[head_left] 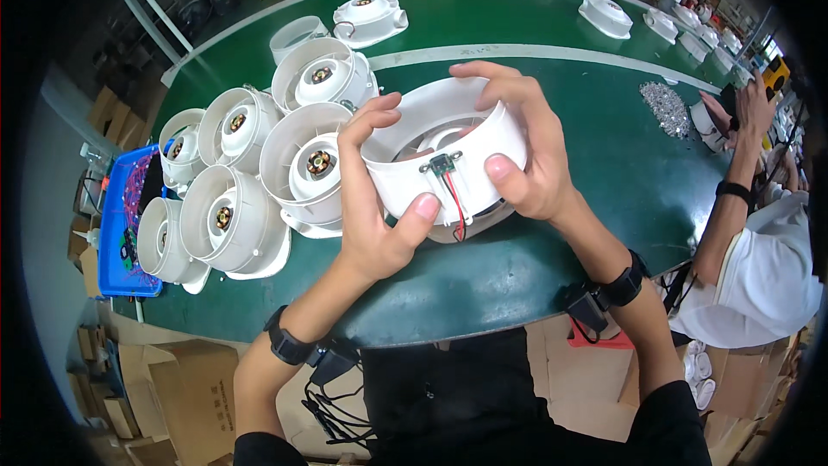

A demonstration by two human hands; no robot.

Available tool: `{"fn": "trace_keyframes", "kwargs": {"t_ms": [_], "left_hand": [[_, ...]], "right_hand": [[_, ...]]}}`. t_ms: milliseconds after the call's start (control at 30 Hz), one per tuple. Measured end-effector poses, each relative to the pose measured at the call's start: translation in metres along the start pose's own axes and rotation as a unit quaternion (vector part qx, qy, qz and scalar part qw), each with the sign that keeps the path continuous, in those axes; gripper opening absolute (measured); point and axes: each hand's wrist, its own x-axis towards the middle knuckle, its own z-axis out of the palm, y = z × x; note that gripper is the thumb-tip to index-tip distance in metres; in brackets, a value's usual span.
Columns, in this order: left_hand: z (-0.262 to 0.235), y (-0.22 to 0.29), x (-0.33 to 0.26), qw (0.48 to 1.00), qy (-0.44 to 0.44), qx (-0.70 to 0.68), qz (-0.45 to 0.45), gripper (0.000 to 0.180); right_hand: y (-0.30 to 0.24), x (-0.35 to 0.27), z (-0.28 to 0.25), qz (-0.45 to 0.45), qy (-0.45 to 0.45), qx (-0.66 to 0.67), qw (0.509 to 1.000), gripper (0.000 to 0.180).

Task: The person repeatedly picks up white plastic housings and circular fan-like components from a green table. They fit the housing over the component, rotate it to check alignment, and then place it back down. This cycle is repeated for multiple units without visible final assembly or packaging.

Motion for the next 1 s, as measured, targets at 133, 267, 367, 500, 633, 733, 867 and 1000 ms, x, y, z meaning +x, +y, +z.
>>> {"fn": "trace_keyframes", "kwargs": {"t_ms": [133, 267, 367, 500, 633, 733, 867, 1000], "left_hand": [[0.007, 0.011, 0.002, 0.997, 0.011, -0.060, -0.040, 0.076], [0.008, 0.009, 0.001, 0.997, 0.012, -0.062, -0.049, 0.076], [0.008, 0.009, 0.000, 0.997, 0.007, -0.062, -0.045, 0.076], [0.008, 0.009, 0.001, 0.993, 0.013, -0.103, -0.061, 0.073], [0.011, 0.008, 0.000, 0.991, 0.026, -0.100, -0.086, 0.058], [0.006, 0.003, 0.000, 0.992, 0.058, -0.070, -0.086, 0.050], [0.005, 0.005, 0.002, 0.991, 0.069, -0.074, -0.085, 0.049], [0.003, 0.006, 0.002, 0.991, 0.058, -0.080, -0.088, 0.050]], "right_hand": [[-0.001, 0.005, -0.005, 0.016, -0.037, 0.009, 0.999, 0.048], [-0.007, 0.008, -0.006, 0.037, -0.050, 0.001, 0.998, 0.042], [-0.007, 0.007, -0.007, 0.033, -0.040, -0.029, 0.998, 0.038], [-0.013, 0.008, -0.011, 0.086, -0.083, -0.039, 0.992, 0.028], [-0.008, 0.008, -0.013, 0.034, -0.084, -0.030, 0.995, 0.044], [-0.009, 0.009, -0.014, -0.017, -0.100, -0.032, 0.994, 0.064], [-0.008, 0.010, -0.010, -0.060, -0.095, -0.047, 0.993, 0.086], [-0.008, 0.011, -0.011, -0.075, -0.110, -0.068, 0.989, 0.100]]}}
